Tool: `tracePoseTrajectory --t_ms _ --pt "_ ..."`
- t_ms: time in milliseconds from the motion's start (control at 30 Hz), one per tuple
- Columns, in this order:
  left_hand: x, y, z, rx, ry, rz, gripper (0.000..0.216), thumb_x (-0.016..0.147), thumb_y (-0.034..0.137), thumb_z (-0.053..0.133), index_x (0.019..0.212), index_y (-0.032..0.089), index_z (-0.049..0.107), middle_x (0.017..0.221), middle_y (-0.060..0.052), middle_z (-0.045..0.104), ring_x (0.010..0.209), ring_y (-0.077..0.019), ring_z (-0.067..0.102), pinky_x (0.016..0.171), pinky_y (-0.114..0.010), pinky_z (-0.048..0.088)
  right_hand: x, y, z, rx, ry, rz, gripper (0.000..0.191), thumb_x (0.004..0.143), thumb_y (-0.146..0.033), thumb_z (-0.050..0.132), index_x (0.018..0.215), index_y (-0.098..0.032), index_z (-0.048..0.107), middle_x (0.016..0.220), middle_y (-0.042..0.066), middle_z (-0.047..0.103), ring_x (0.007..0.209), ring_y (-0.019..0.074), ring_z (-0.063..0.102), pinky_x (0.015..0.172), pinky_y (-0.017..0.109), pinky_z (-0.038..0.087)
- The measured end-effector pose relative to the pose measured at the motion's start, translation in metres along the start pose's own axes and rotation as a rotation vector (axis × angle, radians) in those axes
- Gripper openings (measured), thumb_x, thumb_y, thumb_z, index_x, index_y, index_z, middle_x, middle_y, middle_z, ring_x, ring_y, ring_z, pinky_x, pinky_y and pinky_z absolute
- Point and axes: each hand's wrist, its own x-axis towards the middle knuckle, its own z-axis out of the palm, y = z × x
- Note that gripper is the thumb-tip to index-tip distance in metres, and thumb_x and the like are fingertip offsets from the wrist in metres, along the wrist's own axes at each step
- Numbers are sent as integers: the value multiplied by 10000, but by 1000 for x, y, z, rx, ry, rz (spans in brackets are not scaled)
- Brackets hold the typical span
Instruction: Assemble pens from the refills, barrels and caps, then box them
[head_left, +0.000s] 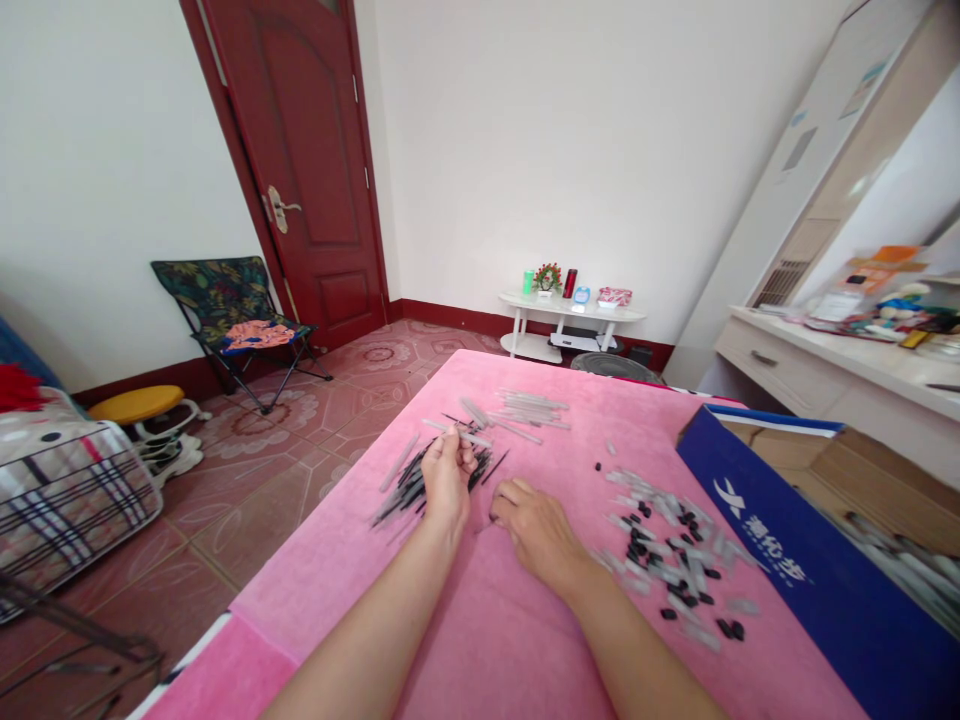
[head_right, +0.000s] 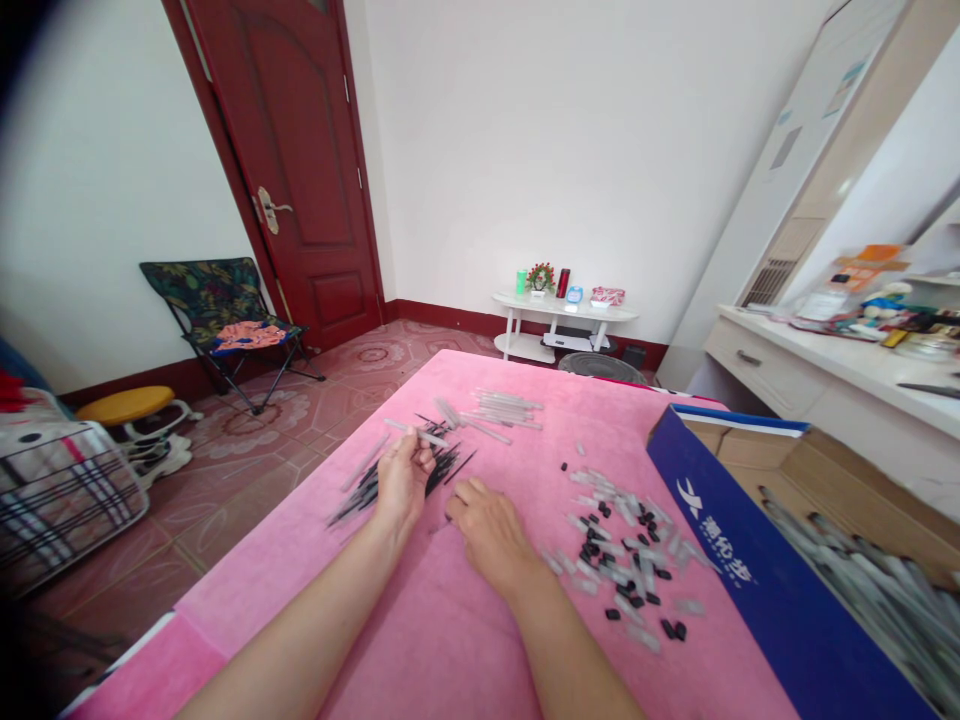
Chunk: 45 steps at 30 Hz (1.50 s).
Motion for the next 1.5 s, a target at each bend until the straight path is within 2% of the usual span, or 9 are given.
tracePoseTrajectory --t_ms 100,333,467,633,867,1000,1100,1233,1500 --pt "0 1 0 -31 -13 -11 223 671 307 641 676 118 523 570 34 503 423 -23 410 404 -145 311 -2 3 -10 144 203 62 121 812 -140 416 815 -175 532 815 35 541 796 143 485 695 261 377" --pt "-13 -10 8 -174 -60 -235 135 710 228 613 732 106 559 592 -6 559 467 -46 495 451 -144 405 0 12 -51 772 1042 462 279 798 -250 482 1068 -189 449 888 34 532 678 113 536 589 258 469" --pt "-24 -18 15 -271 -57 -348 64 750 156 559 722 99 562 587 -23 573 467 -45 509 451 -129 421 1 10 -68 909 1202 478 232 760 -268 539 968 -176 496 846 21 543 625 95 545 567 254 484" --pt "-32 -22 19 -299 -11 -389 85 769 122 528 696 94 562 574 -24 569 473 -51 524 452 -131 442 1 8 -72 925 1205 468 219 748 -257 556 941 -165 509 825 22 556 611 94 551 572 261 495" --pt "-41 -20 24 -306 -26 -417 71 763 84 527 715 88 580 612 -38 610 542 -79 587 507 -150 495 1 3 -64 878 1101 476 191 749 -265 556 901 -155 521 815 29 572 628 111 567 583 266 498" --pt "-46 -22 24 -337 -46 -478 76 754 51 528 733 84 593 656 -51 638 594 -88 614 564 -151 512 2 6 -61 892 889 458 188 743 -297 557 865 -154 552 812 41 597 716 137 579 641 274 495" --pt "-47 -24 22 -355 -20 -524 83 753 46 529 730 89 595 658 -54 645 606 -89 622 577 -143 513 1 18 -70 879 720 439 247 732 -338 559 885 -146 581 861 63 616 777 153 575 666 277 481" --pt "-46 -25 19 -378 12 -554 103 761 40 514 720 89 594 647 -54 647 592 -88 622 558 -139 513 -13 50 -90 702 705 570 288 742 -379 517 889 -144 596 808 50 619 666 128 555 584 243 452" --pt "-49 -24 21 -347 -8 -551 122 780 36 483 740 76 592 648 -58 640 586 -95 618 545 -154 516 -54 92 -87 382 -340 587 65 573 -176 574 600 -158 630 558 -5 607 545 116 544 514 199 377"
